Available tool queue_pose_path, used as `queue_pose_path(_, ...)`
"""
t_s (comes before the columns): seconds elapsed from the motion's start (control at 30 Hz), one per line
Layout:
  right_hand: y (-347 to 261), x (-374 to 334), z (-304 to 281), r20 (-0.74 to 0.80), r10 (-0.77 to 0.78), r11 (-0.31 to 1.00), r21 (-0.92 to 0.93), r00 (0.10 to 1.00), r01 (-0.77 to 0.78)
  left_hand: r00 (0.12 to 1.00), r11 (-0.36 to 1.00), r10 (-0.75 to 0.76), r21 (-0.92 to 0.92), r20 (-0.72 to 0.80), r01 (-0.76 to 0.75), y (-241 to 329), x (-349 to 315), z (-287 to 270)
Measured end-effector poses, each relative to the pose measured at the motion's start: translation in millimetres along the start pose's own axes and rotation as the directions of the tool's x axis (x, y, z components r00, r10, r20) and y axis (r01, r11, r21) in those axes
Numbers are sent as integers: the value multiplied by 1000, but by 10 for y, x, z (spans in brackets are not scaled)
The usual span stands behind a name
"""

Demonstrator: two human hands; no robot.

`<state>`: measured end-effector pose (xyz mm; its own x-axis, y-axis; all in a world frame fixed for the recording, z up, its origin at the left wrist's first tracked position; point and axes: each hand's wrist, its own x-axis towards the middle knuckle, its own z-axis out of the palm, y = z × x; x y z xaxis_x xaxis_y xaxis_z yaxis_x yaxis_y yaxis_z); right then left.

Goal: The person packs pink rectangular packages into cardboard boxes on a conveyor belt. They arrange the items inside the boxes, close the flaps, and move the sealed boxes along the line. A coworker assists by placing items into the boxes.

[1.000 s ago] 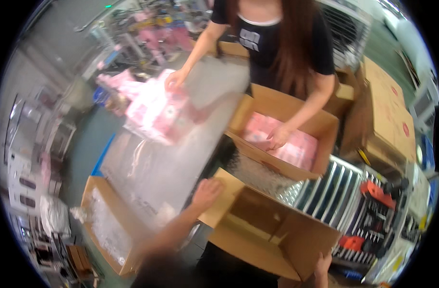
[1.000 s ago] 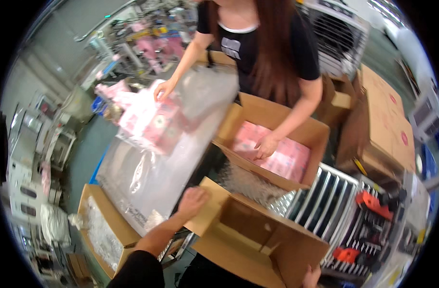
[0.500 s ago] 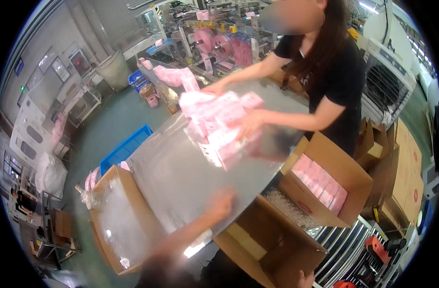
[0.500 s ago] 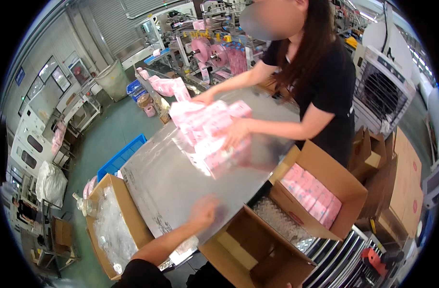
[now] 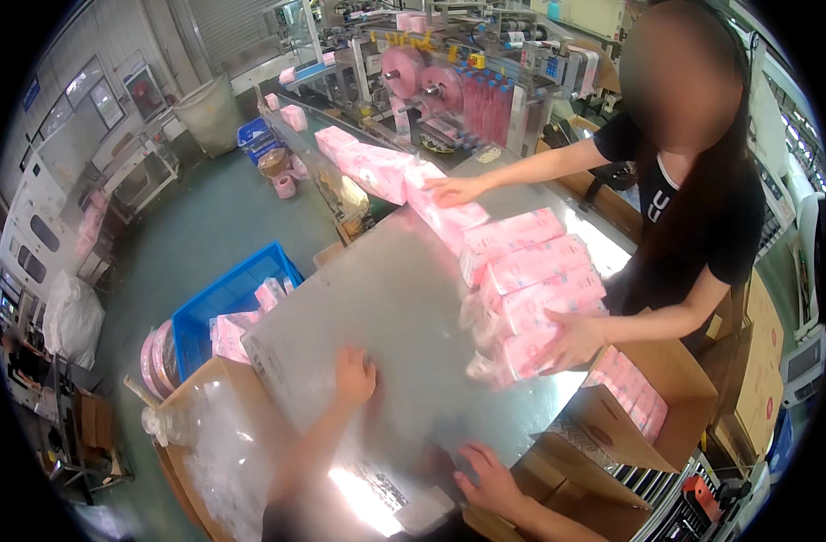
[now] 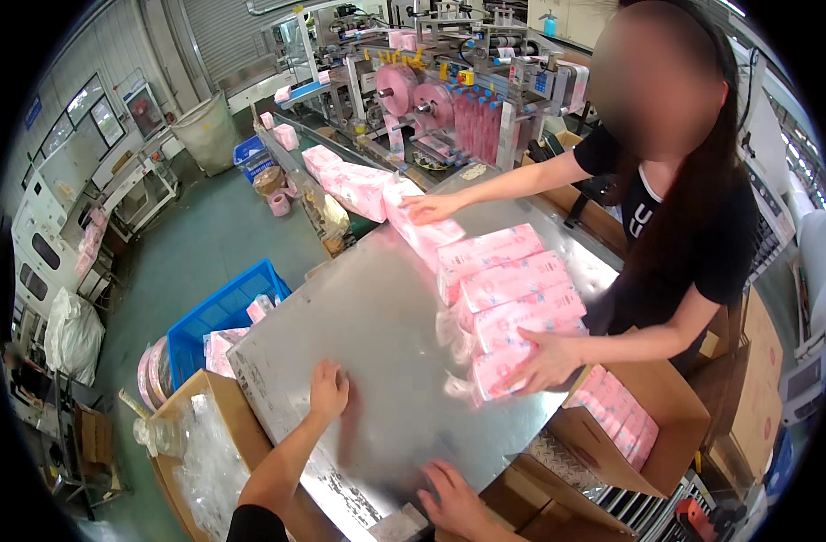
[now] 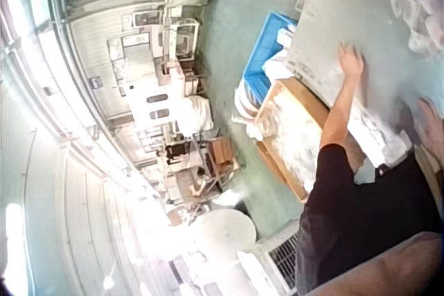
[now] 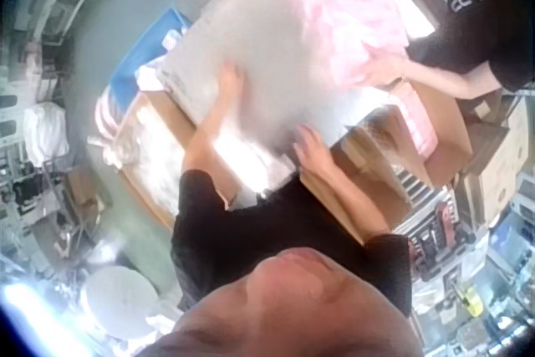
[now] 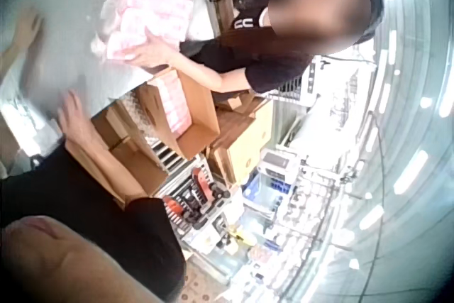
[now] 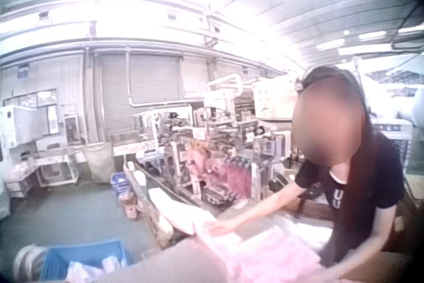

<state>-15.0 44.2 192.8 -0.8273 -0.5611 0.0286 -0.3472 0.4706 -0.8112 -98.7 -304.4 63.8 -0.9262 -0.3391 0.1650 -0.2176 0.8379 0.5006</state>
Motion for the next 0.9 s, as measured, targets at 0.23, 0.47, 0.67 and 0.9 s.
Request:
queue_pose_path(0.23, -170, 1800, 290, -37, -154, 988, -9, 987, 154, 992, 1000, -21, 11, -128, 23, -253, -467, -69)
queue_pose_path(0.47, -39, 3619, 213, -13, -164, 914, -378, 986, 147, 997, 985, 49, 165, -58, -39, -120, -416, -87)
queue_pose_path(0.67, 431, 4640, -384, -111, -79, 593, -804, 991, -43, 996, 1000, 18, 1, -91, -18, -93, -342, -98)
queue_pose_path(0.9, 315, 3239, 446, 360, -428, 630, -539, 829, 559, 899, 632, -419, -752, -126, 189, -80, -490, -189)
